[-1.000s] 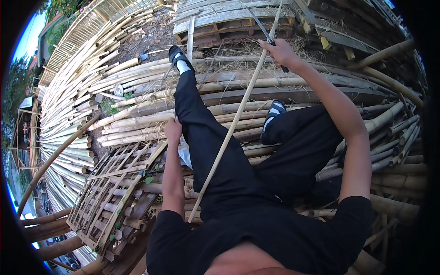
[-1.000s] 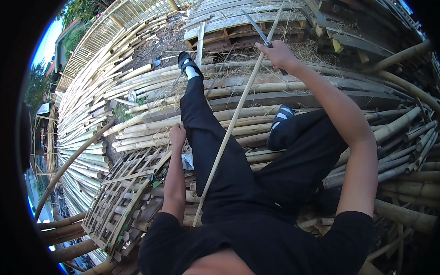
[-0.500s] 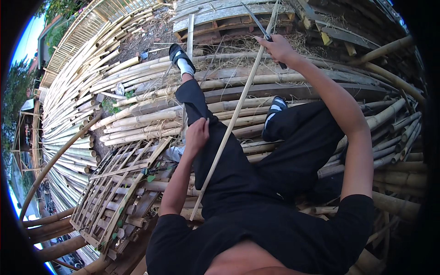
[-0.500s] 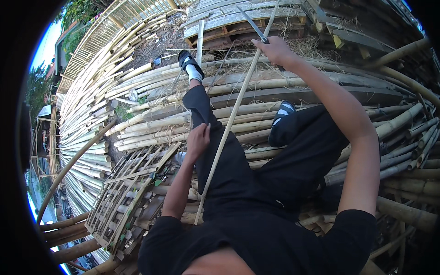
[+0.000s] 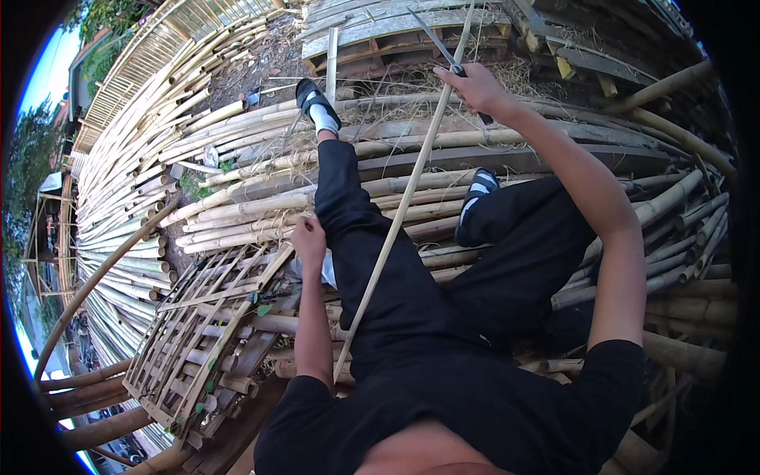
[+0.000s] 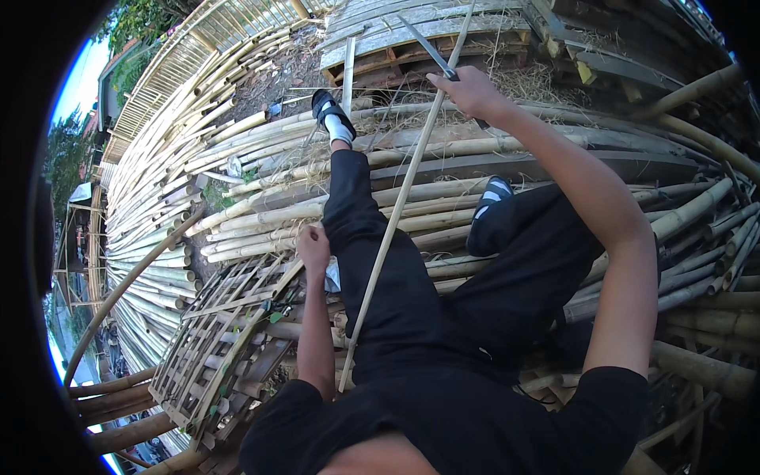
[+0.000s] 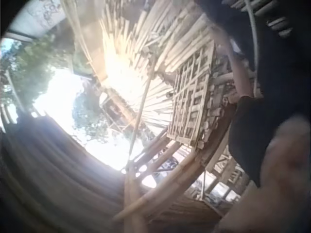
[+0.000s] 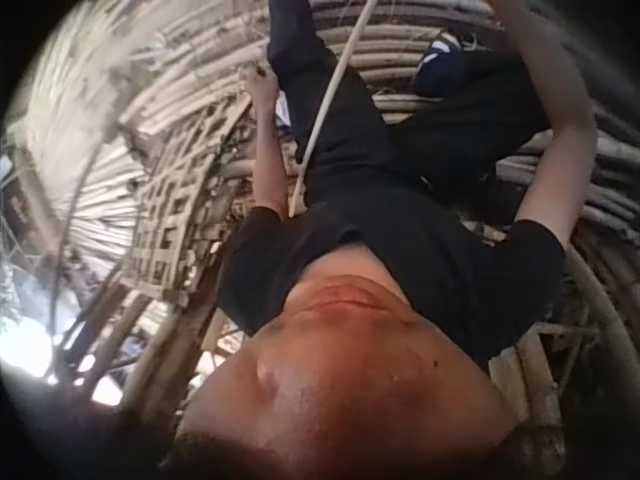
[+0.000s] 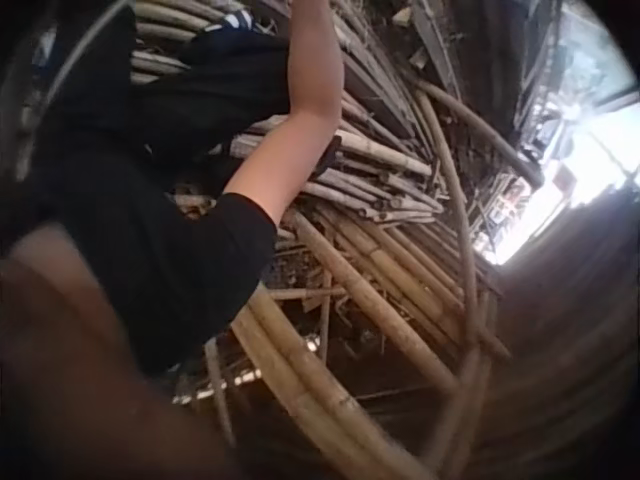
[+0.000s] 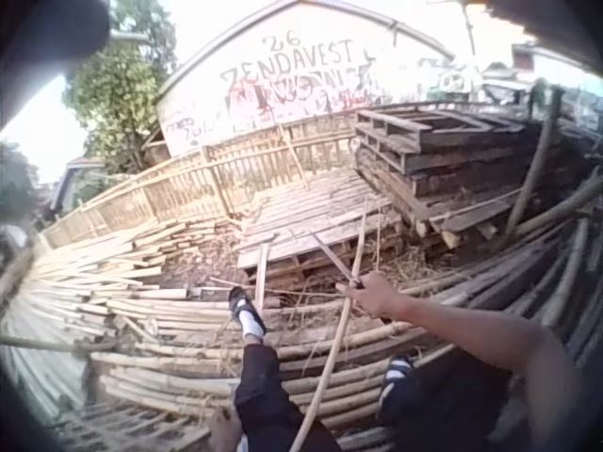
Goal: The person uses a knife to shave and smooth a thin bamboo strip while sitting on a pile of bamboo poles in an outdoor workspace.
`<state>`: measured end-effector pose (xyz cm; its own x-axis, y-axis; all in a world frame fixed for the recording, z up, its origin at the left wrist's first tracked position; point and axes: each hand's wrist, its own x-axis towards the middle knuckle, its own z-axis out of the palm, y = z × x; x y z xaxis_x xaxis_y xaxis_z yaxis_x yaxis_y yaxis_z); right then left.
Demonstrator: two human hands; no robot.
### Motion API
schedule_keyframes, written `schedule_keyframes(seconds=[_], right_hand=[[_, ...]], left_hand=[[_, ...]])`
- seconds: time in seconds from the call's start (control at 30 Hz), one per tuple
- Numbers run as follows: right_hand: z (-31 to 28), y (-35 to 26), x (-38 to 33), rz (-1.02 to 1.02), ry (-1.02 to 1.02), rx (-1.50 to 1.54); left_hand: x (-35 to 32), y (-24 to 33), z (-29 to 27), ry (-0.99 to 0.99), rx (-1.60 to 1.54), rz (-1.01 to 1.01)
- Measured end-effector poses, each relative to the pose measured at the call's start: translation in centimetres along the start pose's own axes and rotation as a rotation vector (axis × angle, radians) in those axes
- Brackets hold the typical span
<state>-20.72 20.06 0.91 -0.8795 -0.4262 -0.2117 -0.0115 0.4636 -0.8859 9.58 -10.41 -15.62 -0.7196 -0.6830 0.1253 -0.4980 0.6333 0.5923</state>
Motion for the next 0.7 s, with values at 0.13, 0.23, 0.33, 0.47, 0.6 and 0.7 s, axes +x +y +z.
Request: schedule_keyframes(seconds=[0.13,0.23,0.33,0.47,0.6,0.7], right_hand=[[0.3,-0.6,-0.5,-0.012,0.002,-0.01],[0.7,-0.4,-0.5,-0.008,0.004,0.049],[0.0,-0.5,-0.6,0.003,-0.006,0.027],[0.4,-0.9,-1.0,-0.007,-0.005,0.014],[0.3,-1.1,-1.2,-0.007,-0.027,0.054],[0.5,-1.3,-1.4,-0.013,-0.024,0.055]], left_hand=[[-4.7,4.1,3.5,-0.073,0.009,0.31],[-4.7,4.1,3.2,-0.123,-0.107,0.097],[-4.2,4.1,3.2,-0.136,-0.142,0.077],[-4.1,3.7,3.3,-0.108,-0.093,0.117],[-3.9,3.6,3.6,-0.123,-0.106,0.081],[-4.1,3.6,3.6,-0.121,-0.127,0.078]])
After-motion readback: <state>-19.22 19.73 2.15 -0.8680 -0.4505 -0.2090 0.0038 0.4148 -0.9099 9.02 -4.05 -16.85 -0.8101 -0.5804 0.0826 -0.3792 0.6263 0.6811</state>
